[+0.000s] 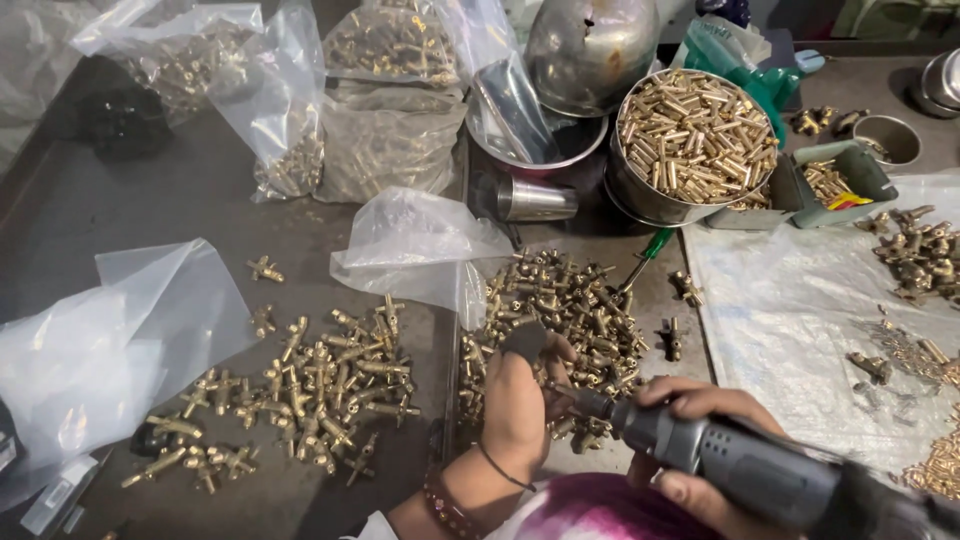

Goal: Using a rotary tool to polish or deburr brass tee fittings at a workbench.

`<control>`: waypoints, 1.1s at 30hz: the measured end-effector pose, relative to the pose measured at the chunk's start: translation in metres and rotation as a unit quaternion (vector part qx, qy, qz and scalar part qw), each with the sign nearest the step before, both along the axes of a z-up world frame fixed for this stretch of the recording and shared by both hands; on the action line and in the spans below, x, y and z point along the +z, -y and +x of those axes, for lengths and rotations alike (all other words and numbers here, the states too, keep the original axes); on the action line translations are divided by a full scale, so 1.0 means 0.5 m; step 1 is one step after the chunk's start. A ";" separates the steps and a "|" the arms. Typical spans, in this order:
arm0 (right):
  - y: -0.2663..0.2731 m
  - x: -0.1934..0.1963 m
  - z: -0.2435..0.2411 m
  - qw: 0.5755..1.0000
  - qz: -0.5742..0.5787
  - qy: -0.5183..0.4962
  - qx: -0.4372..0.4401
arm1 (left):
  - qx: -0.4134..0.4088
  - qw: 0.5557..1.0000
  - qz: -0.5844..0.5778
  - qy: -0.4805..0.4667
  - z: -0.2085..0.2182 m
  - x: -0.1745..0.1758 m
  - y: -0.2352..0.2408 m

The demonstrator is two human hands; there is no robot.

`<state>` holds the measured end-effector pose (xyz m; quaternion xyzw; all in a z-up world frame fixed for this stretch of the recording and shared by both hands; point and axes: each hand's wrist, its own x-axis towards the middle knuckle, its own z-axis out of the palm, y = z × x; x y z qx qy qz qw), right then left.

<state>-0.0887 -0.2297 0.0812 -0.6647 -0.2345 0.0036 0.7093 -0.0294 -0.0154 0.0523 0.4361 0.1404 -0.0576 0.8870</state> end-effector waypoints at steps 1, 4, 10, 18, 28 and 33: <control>-0.013 0.009 -0.002 1.000 0.001 0.002 -0.003 | -0.003 1.000 0.001 0.002 -0.001 0.011 0.000; -0.042 0.022 -0.011 0.991 0.121 -0.058 -0.029 | 0.019 1.000 -0.011 -0.004 -0.007 0.027 0.000; -0.033 -0.003 -0.028 0.944 0.269 -0.185 -0.052 | 0.026 0.994 -0.080 0.073 -0.022 0.011 0.010; -0.052 0.025 -0.048 0.959 0.229 -0.150 -0.073 | 0.040 0.999 0.015 0.031 -0.029 0.021 0.019; -0.013 -0.005 -0.014 0.994 0.103 -0.026 -0.002 | 0.022 0.993 0.078 0.086 -0.020 0.008 0.019; -0.001 0.008 0.009 0.994 0.102 -0.018 0.028 | -0.016 0.990 0.102 0.095 -0.031 0.021 0.010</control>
